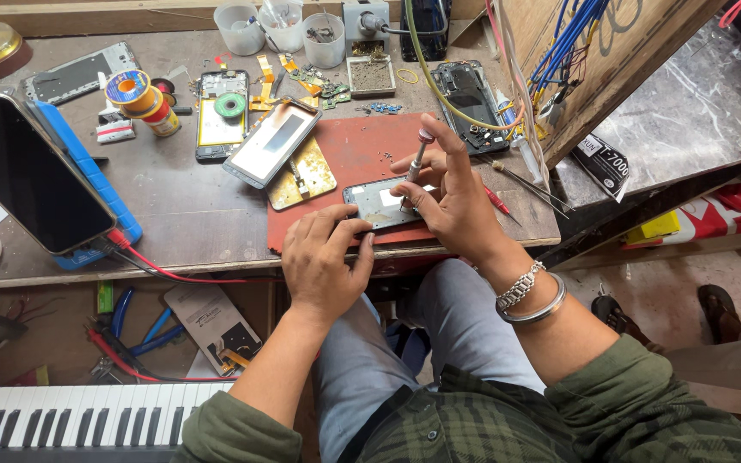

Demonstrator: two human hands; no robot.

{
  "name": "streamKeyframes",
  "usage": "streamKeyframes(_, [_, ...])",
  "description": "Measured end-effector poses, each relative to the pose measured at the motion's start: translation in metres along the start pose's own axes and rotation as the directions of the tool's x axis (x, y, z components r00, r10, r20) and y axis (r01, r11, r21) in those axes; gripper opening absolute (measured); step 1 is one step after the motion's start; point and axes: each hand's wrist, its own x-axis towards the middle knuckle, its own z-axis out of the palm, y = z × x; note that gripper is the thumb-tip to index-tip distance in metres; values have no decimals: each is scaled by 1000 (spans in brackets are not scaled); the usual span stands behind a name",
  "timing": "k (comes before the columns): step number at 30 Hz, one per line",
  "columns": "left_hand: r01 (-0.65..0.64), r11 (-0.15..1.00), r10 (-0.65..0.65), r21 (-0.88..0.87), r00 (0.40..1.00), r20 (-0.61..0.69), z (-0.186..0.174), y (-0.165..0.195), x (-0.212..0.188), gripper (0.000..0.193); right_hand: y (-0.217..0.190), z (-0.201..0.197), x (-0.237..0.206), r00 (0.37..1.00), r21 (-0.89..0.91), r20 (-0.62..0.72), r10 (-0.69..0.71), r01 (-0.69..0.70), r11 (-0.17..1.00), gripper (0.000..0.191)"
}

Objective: The person sits at a repair bench, squeezes adhesive from a small tube onto a disassembled phone frame, then uses a screwdriver to work on the phone's screws while holding the frame steady with the other hand. The person continues screwing and handling the phone frame on a red mat.

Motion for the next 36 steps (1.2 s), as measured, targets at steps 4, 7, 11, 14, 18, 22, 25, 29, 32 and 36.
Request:
streamKeyframes(4, [1,1000,-1,2,1000,3,0,0,0,12,-3,0,-1,1000,39,21,15,-16,999,78])
streamKeyframes(7, [-2,1000,2,2,1000,1,0,0,0,11,-5,1,-4,996,66,32,-78,76,995,71])
streamKeyframes(11, [-1,1000,1,-1,1000,5,0,1,0,12,-5,7,-2,967,-188,-98,-235,214,959,61])
streamKeyframes(14, [-2,1000,2,-2,1000,-1,0,1,1,12,-6,7,2,981,-198,-123,-152,126,972,54])
streamKeyframes(18, [-2,1000,2,0,1000,1,0,2,0,12,-11,0,4,999,161,31,17,-22,987,44])
streamKeyframes(22, [7,1000,-7,-13,1000,0,0,1,1,12,-9,0,5,988,176,-31,-152,155,972,46])
streamKeyframes(25, [2,1000,-2,-3,1000,3,0,1,0,12,-5,3,5,962,-38,-167,-214,211,977,39])
streamKeyframes(29, [1,1000,-1,-8,1000,2,0,1,1,13,-4,2,1,991,252,-135,16,18,968,31])
streamKeyframes(32, [-1,1000,1,-8,1000,-2,1,1,1,12,-5,2,1,983,181,-132,-125,148,972,35])
streamKeyframes(36, [0,1000,-1,-11,1000,-6,1,1,0,12,-2,6,3,951,57,-246,-187,206,977,33])
